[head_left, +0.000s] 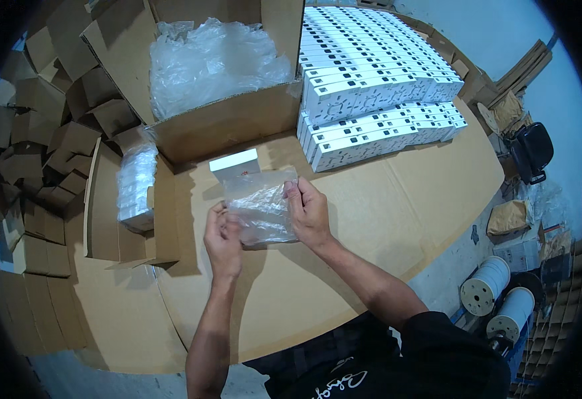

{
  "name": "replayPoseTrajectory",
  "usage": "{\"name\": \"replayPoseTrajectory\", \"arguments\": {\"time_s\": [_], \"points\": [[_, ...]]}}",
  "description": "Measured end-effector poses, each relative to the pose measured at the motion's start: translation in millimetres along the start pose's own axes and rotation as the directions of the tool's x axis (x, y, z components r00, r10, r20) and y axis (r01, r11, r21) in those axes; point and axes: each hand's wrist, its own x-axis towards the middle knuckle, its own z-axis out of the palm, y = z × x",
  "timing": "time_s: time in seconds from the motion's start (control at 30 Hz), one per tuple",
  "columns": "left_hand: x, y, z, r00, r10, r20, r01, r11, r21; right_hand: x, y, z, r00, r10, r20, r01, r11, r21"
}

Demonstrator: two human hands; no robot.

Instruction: Packing small product boxes into bubble wrap bags and then into larger shipping cartons.

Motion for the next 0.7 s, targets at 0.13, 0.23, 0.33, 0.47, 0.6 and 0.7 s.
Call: {"name": "replayPoseTrajectory", "arguments": {"time_s": [0.13, 0.23, 0.33, 0.47, 0.6, 0.7], "points": [[-1, 8, -7, 0.979, -0.135, 0.153, 0.110, 0.981, 0.161, 2, 4, -2, 1.000, -0.002, -0.005, 0.001, 0.999, -0.050], [4, 8, -10, 0.980, -0.080, 0.183, 0.030, 0.965, 0.261, 4, 4, -3, 0.999, -0.039, -0.020, 0.038, 0.998, -0.044], [11, 7, -29, 0.981, 0.032, 0.193, -0.105, 0.919, 0.381, 6, 3, -2, 0.999, -0.026, -0.041, 0.026, 0.999, -0.022], [12, 1, -30, 0.991, -0.032, 0.127, 0.013, 0.989, 0.145, 3, 7, -1, 1.000, -0.012, 0.001, 0.012, 1.000, -0.017], [9, -5, -12, 0.985, 0.098, 0.140, -0.122, 0.977, 0.174, -8, -6, 6, 0.989, 0.035, 0.142, -0.031, 0.999, -0.029], [5, -1, -7, 0.999, -0.022, 0.028, 0.019, 0.995, 0.101, -18, 0, 11, 0.983, 0.002, 0.181, 0.002, 1.000, -0.023]]}}
